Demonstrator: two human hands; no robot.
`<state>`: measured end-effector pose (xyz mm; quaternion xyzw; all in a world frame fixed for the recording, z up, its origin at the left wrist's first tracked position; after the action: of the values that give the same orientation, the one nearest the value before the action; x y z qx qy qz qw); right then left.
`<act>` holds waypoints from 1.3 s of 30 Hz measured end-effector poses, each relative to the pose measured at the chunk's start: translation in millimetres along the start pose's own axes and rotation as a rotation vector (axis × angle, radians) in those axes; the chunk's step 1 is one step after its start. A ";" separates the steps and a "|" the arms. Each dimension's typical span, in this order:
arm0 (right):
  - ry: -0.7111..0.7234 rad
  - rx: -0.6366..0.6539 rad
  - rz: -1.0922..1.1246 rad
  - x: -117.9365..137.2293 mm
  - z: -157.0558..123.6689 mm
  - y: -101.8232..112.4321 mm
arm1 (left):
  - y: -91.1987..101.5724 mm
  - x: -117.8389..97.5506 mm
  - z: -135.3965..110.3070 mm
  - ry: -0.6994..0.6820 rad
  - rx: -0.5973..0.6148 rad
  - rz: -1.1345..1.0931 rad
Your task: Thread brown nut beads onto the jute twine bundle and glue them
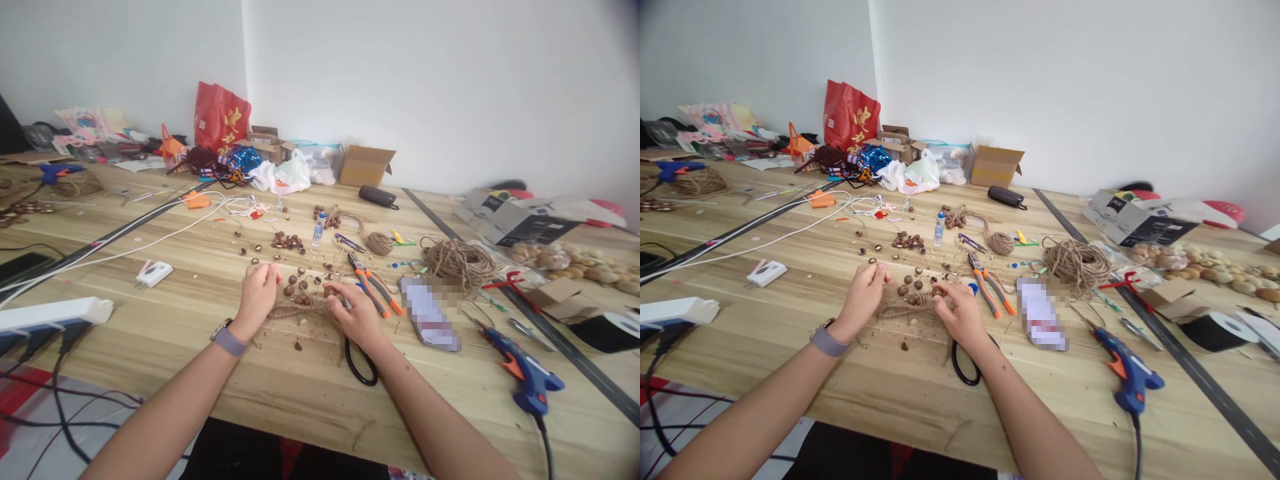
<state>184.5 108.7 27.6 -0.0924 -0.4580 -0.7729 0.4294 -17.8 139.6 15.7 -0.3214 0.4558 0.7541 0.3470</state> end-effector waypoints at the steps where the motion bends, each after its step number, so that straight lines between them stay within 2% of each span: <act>1: 0.002 -0.001 -0.001 0.3 0.1 0.1 | 2.2 -3.7 -0.9 -0.011 -0.008 0.011; 8: 0.011 -0.006 -0.003 1.1 0.2 1.1 | 0.9 -0.8 -2.3 0.034 0.017 -0.132; 16: 0.007 -0.008 -0.005 0.5 0.5 1.6 | -11.1 20.8 1.4 0.109 0.018 -0.056; 20: 0.000 -0.001 -0.009 0.9 0.5 2.1 | -9.2 11.3 2.8 0.053 0.041 -0.030; 24: -0.001 0.010 -0.011 1.4 0.8 1.6 | 5.4 -4.0 2.0 -0.024 -0.030 0.087; 27: 0.000 0.012 -0.014 1.1 1.0 0.9 | 9.6 -6.7 0.2 -0.025 -0.044 0.060; 32: 0.007 0.024 -0.017 2.2 1.2 -0.2 | 7.5 3.6 1.0 0.022 -0.052 -0.009; 36: 0.011 0.042 -0.015 4.0 1.3 -1.2 | 9.5 12.1 5.3 0.017 -0.127 0.078; 39: 0.013 0.043 -0.012 3.9 1.0 -1.6 | 7.3 13.1 6.5 0.000 -0.125 0.100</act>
<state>180.7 107.5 29.3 -0.0753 -0.4723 -0.7660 0.4295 -32.1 145.9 11.1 -0.3193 0.4235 0.7974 0.2880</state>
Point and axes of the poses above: each hand's wrist, its own z-axis towards the middle knuckle, its own y-axis out of the back of the hand, x = y × z, the point moved 10 cm from there along z, towards the middle knuckle
